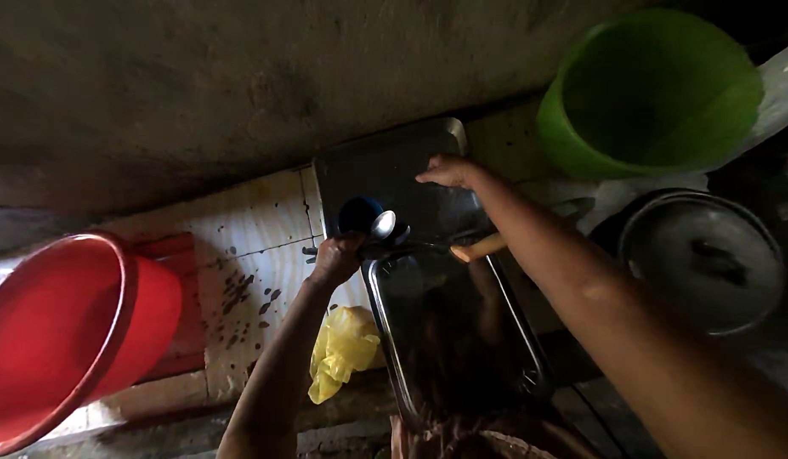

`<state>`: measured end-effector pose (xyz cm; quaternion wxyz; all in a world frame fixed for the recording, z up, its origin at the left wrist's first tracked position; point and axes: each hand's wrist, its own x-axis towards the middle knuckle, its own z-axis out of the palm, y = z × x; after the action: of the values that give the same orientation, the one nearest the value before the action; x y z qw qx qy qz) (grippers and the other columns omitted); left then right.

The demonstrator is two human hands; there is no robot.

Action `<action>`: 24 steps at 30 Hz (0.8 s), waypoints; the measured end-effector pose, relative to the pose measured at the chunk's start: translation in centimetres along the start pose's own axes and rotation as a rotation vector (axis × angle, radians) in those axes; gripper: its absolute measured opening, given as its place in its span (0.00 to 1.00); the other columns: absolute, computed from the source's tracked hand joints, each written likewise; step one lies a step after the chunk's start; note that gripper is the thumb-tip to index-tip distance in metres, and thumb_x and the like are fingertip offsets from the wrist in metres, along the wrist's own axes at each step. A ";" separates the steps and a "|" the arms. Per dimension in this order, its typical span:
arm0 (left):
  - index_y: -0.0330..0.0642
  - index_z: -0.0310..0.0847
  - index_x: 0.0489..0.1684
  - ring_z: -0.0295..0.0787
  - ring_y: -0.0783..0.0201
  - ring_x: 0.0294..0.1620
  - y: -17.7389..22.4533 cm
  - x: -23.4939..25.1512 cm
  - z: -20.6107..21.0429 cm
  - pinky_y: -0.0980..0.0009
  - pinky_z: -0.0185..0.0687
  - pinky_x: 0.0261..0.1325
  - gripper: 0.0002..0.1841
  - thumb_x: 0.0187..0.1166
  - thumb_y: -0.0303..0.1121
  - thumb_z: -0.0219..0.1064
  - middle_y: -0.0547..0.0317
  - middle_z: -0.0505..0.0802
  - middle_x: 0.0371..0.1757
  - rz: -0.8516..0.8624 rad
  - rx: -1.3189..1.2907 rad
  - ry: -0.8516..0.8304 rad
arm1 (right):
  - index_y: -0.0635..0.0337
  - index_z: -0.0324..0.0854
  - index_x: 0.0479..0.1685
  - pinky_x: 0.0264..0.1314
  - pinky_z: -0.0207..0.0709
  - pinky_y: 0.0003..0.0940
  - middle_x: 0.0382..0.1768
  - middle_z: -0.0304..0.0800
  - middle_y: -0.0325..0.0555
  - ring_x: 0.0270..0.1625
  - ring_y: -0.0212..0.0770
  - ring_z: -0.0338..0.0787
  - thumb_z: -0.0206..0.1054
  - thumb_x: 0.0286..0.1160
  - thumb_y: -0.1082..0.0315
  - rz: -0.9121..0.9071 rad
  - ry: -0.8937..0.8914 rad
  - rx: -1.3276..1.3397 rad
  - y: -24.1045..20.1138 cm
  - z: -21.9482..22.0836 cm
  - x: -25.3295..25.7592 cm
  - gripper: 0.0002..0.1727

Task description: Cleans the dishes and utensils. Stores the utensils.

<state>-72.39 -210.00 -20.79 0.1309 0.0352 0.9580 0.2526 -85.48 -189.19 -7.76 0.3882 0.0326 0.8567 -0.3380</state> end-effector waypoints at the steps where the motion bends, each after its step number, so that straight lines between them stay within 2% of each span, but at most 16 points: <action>1: 0.31 0.91 0.49 0.93 0.35 0.51 0.0 0.0 0.0 0.33 0.83 0.53 0.11 0.72 0.24 0.73 0.37 0.95 0.51 0.001 0.009 0.010 | 0.72 0.71 0.71 0.64 0.80 0.50 0.64 0.80 0.70 0.64 0.61 0.85 0.60 0.89 0.58 -0.027 0.011 -0.013 1.3 0.5 0.8 0.25; 3: 0.32 0.91 0.51 0.93 0.33 0.51 0.4 0.1 -0.1 0.32 0.82 0.51 0.12 0.72 0.21 0.71 0.36 0.95 0.51 -0.034 0.048 0.017 | 0.75 0.67 0.77 0.70 0.75 0.52 0.71 0.76 0.73 0.69 0.64 0.81 0.54 0.93 0.60 0.040 -0.009 0.124 1.1 0.3 1.1 0.27; 5: 0.34 0.91 0.52 0.92 0.32 0.51 0.9 0.3 -0.2 0.30 0.80 0.50 0.12 0.73 0.20 0.69 0.37 0.94 0.52 -0.115 0.106 0.003 | 0.73 0.65 0.80 0.72 0.74 0.49 0.72 0.77 0.69 0.69 0.59 0.82 0.51 0.94 0.58 0.157 -0.006 0.250 0.7 0.5 0.3 0.28; 6: 0.35 0.91 0.54 0.92 0.31 0.52 1.1 0.4 -0.4 0.29 0.79 0.50 0.12 0.74 0.21 0.70 0.37 0.94 0.53 -0.160 0.123 0.005 | 0.69 0.66 0.80 0.68 0.77 0.48 0.70 0.79 0.67 0.66 0.57 0.84 0.52 0.93 0.55 0.175 -0.017 0.316 1.9 1.0 0.8 0.29; 7: 0.36 0.91 0.54 0.91 0.31 0.53 1.3 0.5 -0.4 0.28 0.78 0.52 0.13 0.74 0.22 0.70 0.37 0.94 0.53 -0.198 0.125 0.033 | 0.65 0.70 0.76 0.57 0.83 0.47 0.63 0.82 0.64 0.58 0.55 0.87 0.54 0.90 0.50 0.123 0.010 0.366 4.6 2.2 2.4 0.29; 8: 0.35 0.90 0.54 0.91 0.30 0.53 1.4 0.7 -0.4 0.27 0.77 0.53 0.13 0.73 0.22 0.70 0.35 0.94 0.52 -0.227 0.105 0.092 | 0.63 0.72 0.73 0.52 0.83 0.47 0.59 0.83 0.62 0.54 0.54 0.87 0.56 0.88 0.47 0.061 0.018 0.441 6.7 2.7 4.3 0.30; 9: 0.31 0.89 0.55 0.91 0.29 0.54 1.5 0.9 -0.6 0.27 0.77 0.55 0.14 0.73 0.24 0.71 0.32 0.94 0.51 -0.274 0.062 0.161 | 0.63 0.73 0.74 0.53 0.81 0.48 0.60 0.84 0.61 0.53 0.53 0.87 0.58 0.87 0.48 0.022 -0.006 0.529 8.0 2.3 6.3 0.29; 10: 0.28 0.85 0.60 0.89 0.29 0.58 1.7 1.2 -1.0 0.30 0.76 0.62 0.17 0.76 0.26 0.70 0.28 0.92 0.53 -0.358 -0.022 0.213 | 0.62 0.75 0.73 0.53 0.81 0.47 0.59 0.87 0.58 0.52 0.51 0.87 0.60 0.87 0.49 0.007 -0.004 0.595 8.6 2.0 7.3 0.28; 11: 0.26 0.81 0.67 0.88 0.35 0.61 1.6 1.4 -1.4 0.37 0.77 0.68 0.20 0.79 0.28 0.69 0.28 0.90 0.57 -0.431 -0.170 0.292 | 0.60 0.77 0.71 0.50 0.81 0.45 0.55 0.87 0.56 0.49 0.48 0.87 0.60 0.86 0.49 0.015 0.027 0.644 8.6 1.9 6.9 0.26; 12: 0.25 0.77 0.70 0.88 0.48 0.59 1.4 1.6 -1.5 0.51 0.80 0.67 0.20 0.84 0.29 0.65 0.34 0.90 0.58 -0.481 -0.375 0.405 | 0.59 0.77 0.68 0.45 0.79 0.43 0.49 0.85 0.54 0.44 0.46 0.84 0.57 0.88 0.47 0.026 0.073 0.676 8.1 1.7 5.4 0.26; 14: 0.34 0.74 0.64 0.82 0.74 0.32 1.2 2.4 -1.5 0.77 0.83 0.37 0.13 0.90 0.32 0.58 0.60 0.85 0.39 -0.542 -0.842 0.616 | 0.56 0.80 0.64 0.33 0.73 0.37 0.36 0.79 0.48 0.31 0.41 0.76 0.56 0.87 0.43 -0.026 0.113 0.747 8.6 2.0 4.7 0.26; 15: 0.40 0.73 0.56 0.76 0.77 0.20 1.6 2.7 -1.8 0.79 0.78 0.23 0.09 0.92 0.34 0.55 0.66 0.82 0.29 -0.593 -1.042 0.673 | 0.55 0.80 0.61 0.26 0.66 0.31 0.28 0.74 0.42 0.24 0.35 0.70 0.54 0.89 0.43 -0.077 0.105 0.775 9.0 2.0 5.2 0.25; 16: 0.45 0.72 0.44 0.71 0.77 0.12 1.8 2.9 -2.1 0.79 0.73 0.16 0.09 0.93 0.37 0.51 0.70 0.78 0.20 -0.651 -1.174 0.683 | 0.56 0.80 0.57 0.20 0.60 0.25 0.23 0.69 0.37 0.19 0.30 0.65 0.52 0.90 0.45 -0.128 0.091 0.801 9.4 1.9 5.7 0.23; 19: 0.49 0.68 0.29 0.67 0.75 0.07 2.2 2.6 -2.6 0.78 0.71 0.12 0.19 0.95 0.43 0.46 0.70 0.72 0.10 -0.715 -1.298 0.605 | 0.61 0.79 0.55 0.21 0.59 0.21 0.25 0.69 0.36 0.19 0.28 0.64 0.48 0.95 0.53 -0.203 0.065 0.861 9.7 1.0 4.3 0.21; 22: 0.51 0.67 0.26 0.67 0.77 0.06 2.8 2.2 -3.7 0.80 0.69 0.12 0.23 0.96 0.44 0.37 0.73 0.71 0.07 -0.567 -1.377 0.554 | 0.62 0.78 0.46 0.22 0.60 0.19 0.23 0.67 0.34 0.19 0.25 0.64 0.48 0.95 0.56 -0.293 0.091 0.953 9.8 -0.3 1.4 0.19; 24: 0.51 0.68 0.27 0.67 0.77 0.06 3.3 1.8 -3.5 0.80 0.68 0.12 0.21 0.96 0.44 0.40 0.73 0.72 0.08 -0.551 -1.340 0.559 | 0.59 0.77 0.41 0.18 0.57 0.17 0.20 0.66 0.33 0.16 0.24 0.63 0.48 0.95 0.54 -0.261 0.090 1.016 10.5 -0.5 0.0 0.21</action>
<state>-75.02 -208.51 -16.64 -0.0640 -0.3561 0.5725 0.7358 -82.46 -180.80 -13.33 0.2408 0.1243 0.5975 -0.7547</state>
